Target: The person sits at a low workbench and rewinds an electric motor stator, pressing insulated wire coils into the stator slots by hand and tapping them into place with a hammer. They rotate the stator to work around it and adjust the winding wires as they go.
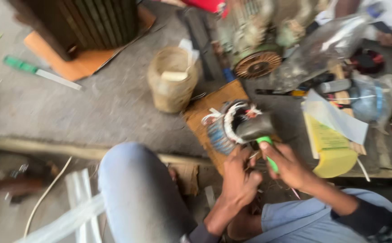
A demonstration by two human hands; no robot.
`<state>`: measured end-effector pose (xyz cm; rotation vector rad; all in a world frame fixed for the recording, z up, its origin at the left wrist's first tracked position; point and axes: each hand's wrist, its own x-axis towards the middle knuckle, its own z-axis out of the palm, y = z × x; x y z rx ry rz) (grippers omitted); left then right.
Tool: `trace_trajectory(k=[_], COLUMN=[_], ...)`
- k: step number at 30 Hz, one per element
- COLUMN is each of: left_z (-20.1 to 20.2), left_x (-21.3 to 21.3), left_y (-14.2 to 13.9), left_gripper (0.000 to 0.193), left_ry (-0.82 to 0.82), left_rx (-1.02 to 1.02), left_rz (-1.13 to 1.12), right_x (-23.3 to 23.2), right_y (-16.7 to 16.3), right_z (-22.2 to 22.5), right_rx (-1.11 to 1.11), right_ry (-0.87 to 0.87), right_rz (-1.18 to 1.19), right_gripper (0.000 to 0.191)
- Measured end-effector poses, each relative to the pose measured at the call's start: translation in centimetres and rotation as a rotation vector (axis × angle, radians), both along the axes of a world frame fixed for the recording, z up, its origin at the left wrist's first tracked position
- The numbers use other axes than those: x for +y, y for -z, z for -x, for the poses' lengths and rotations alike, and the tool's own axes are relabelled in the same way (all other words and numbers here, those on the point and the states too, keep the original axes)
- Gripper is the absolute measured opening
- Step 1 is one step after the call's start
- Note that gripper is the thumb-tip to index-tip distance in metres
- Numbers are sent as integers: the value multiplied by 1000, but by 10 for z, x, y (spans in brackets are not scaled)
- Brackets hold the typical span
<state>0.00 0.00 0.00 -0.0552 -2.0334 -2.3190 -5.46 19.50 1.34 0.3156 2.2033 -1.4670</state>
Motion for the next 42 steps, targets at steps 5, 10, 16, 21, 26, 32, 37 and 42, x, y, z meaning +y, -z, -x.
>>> trace_trajectory(k=[5, 10, 16, 21, 26, 32, 37, 42], left_z=[0, -3, -1, -1, -1, -2, 13, 45], left_x=[11, 10, 11, 12, -3, -17, -41, -21], left_y=[20, 23, 18, 8, -22, -44, -78, -126], left_gripper=[99, 100, 100, 90, 78, 43, 34, 33], left_ry=[65, 132, 149, 160, 205, 204, 247, 474], left_rx=[140, 146, 142, 132, 5, 107, 419, 621], left_rz=[130, 257, 241, 351, 552, 1089, 1164, 1211], right_x=[-2, 17, 21, 23, 66, 109, 85, 19], right_y=[-24, -22, -18, -4, 30, 89, 52, 3], right_z=[-15, -10, -15, -26, -13, 56, 26, -20], right_rx=[335, 122, -90, 428, 452, 607, 922, 1215], right_ry=[-181, -88, -175, -287, 1, 150, 119, -389], right_rz=[-121, -229, -451, -410, -383, -942, -761, -233], right_gripper=[39, 35, 27, 37, 32, 38, 34, 44])
